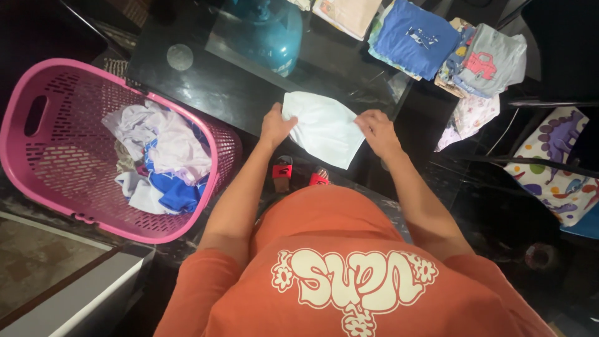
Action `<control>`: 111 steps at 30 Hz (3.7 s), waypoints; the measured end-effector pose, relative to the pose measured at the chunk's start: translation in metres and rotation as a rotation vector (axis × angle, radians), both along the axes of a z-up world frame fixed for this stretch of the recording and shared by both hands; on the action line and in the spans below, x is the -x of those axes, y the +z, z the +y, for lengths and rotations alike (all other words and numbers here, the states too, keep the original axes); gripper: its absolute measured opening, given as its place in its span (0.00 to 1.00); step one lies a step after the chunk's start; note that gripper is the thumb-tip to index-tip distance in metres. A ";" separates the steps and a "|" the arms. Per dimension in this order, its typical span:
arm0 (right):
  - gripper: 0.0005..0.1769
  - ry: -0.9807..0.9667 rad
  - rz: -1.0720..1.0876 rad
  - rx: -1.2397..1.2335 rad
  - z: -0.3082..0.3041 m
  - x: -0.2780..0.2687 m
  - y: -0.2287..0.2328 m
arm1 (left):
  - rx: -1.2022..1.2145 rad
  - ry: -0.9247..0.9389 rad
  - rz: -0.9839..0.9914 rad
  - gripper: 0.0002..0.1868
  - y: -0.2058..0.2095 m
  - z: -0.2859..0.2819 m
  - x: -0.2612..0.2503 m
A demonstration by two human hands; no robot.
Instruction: Folding small clothing items and stacking them neatly on a table.
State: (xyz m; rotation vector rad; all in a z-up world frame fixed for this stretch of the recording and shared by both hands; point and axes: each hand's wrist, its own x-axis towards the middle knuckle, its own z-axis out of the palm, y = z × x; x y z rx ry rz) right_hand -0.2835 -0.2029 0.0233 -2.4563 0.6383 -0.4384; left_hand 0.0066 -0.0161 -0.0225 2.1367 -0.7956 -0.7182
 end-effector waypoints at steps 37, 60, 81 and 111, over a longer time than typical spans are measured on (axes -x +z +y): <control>0.25 -0.201 0.270 -1.041 -0.024 -0.145 0.015 | 0.514 -0.009 -0.279 0.23 0.058 0.017 0.061; 0.18 0.281 0.215 -0.552 -0.031 -0.150 0.029 | 0.123 0.027 0.188 0.15 0.027 0.029 0.067; 0.56 0.254 0.353 0.184 0.056 -0.072 0.028 | -0.113 -0.534 -0.503 0.63 0.059 0.023 0.053; 0.21 -0.394 0.235 -0.614 0.008 -0.041 0.025 | -0.076 -0.144 -0.082 0.22 0.006 -0.043 0.049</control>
